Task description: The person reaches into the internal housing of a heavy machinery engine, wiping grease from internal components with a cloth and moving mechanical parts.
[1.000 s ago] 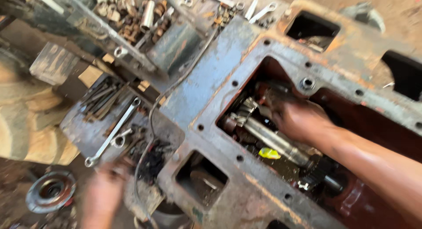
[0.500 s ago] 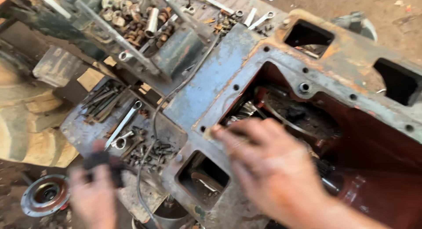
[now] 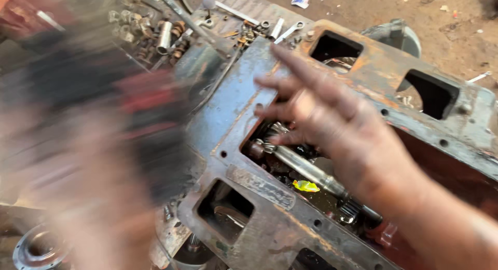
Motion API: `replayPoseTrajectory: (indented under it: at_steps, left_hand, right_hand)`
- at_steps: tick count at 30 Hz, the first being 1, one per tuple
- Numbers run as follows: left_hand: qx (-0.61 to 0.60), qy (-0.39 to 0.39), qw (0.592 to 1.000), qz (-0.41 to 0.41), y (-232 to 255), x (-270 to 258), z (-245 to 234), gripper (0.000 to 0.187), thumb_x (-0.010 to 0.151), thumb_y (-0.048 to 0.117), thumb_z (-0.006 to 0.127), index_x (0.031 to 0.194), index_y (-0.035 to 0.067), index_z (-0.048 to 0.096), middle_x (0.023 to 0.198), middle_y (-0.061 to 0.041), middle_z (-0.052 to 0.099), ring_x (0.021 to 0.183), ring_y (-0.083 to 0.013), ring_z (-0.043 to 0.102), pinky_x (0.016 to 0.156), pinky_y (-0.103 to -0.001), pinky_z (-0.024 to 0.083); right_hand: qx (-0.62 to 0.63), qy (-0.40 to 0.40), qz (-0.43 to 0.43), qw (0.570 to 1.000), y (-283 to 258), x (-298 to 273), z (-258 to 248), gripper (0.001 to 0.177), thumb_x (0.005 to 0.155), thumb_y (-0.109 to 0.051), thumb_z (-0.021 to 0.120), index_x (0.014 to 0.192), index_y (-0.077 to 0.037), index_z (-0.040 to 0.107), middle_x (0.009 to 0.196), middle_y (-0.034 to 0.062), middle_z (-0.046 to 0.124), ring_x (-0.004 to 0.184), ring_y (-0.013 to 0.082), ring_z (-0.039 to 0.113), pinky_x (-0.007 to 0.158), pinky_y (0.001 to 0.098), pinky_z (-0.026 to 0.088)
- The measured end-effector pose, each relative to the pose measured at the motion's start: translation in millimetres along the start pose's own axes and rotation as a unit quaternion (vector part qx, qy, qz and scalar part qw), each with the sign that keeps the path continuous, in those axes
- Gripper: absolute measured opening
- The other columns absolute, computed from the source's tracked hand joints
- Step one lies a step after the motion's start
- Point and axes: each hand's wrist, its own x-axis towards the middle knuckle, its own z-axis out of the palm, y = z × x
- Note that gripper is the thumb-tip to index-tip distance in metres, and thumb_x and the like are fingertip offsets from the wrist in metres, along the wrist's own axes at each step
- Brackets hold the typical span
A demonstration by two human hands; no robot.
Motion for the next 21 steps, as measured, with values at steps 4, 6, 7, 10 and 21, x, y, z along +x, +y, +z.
replayPoseTrajectory:
  at_steps: [4,6,7,10,21]
  left_hand:
    - [-0.166,-0.235,0.929,-0.231,7.8,-32.9,126.8,0.029,0.097,0.024,0.064,0.115,0.001,0.065,0.095,-0.010,0.069,0.081,-0.0192,0.065,0.069,-0.037,0.056]
    - [-0.192,-0.308,0.875,-0.321,2.9,-31.3,149.4,0.039,0.100,0.033,0.062,0.106,-0.004,0.071,0.091,-0.017,0.073,0.079,-0.0233,0.067,0.072,-0.043,0.060]
    - [-0.095,-0.361,0.887,-0.272,-5.1,-27.7,153.9,0.042,0.102,0.039,0.060,0.109,-0.001,0.072,0.097,-0.016,0.073,0.086,-0.0232,0.068,0.079,-0.042,0.058]
    - [0.149,-0.462,0.874,-0.040,-34.0,-19.6,135.1,0.046,0.104,0.048,0.058,0.117,0.006,0.073,0.114,-0.015,0.073,0.109,-0.0271,0.068,0.100,-0.044,0.052]
    - [0.211,-0.596,0.772,0.069,-77.6,-38.3,10.0,0.027,0.092,0.033,0.069,0.111,0.014,0.075,0.140,-0.007,0.063,0.146,-0.0329,0.041,0.119,-0.053,0.026]
  right_hand:
    - [0.074,0.054,-0.060,0.994,-4.0,2.1,-24.6,0.060,0.106,-0.032,0.066,0.158,-0.012,0.045,0.137,0.0051,0.064,0.117,0.0151,0.065,0.099,0.0353,0.057]
    - [-0.003,0.115,-0.045,0.992,11.5,1.1,-48.3,0.054,0.106,-0.022,0.066,0.156,-0.009,0.053,0.122,0.0041,0.067,0.102,0.0111,0.063,0.088,0.0307,0.056]
    - [-0.060,0.131,-0.027,0.989,20.8,1.7,-64.3,0.051,0.104,-0.018,0.067,0.153,-0.009,0.056,0.112,0.0033,0.068,0.088,0.0102,0.061,0.076,0.0289,0.054]
    - [-0.025,0.194,-0.016,0.981,55.9,4.0,-97.8,0.033,0.107,-0.012,0.065,0.138,-0.004,0.064,0.106,-0.0010,0.070,0.085,0.0055,0.063,0.071,0.0228,0.052]
    - [-0.147,0.156,0.083,0.973,79.7,22.9,-86.5,0.026,0.095,-0.017,0.066,0.119,-0.007,0.070,0.089,-0.0007,0.068,0.077,0.0070,0.065,0.065,0.0259,0.057]
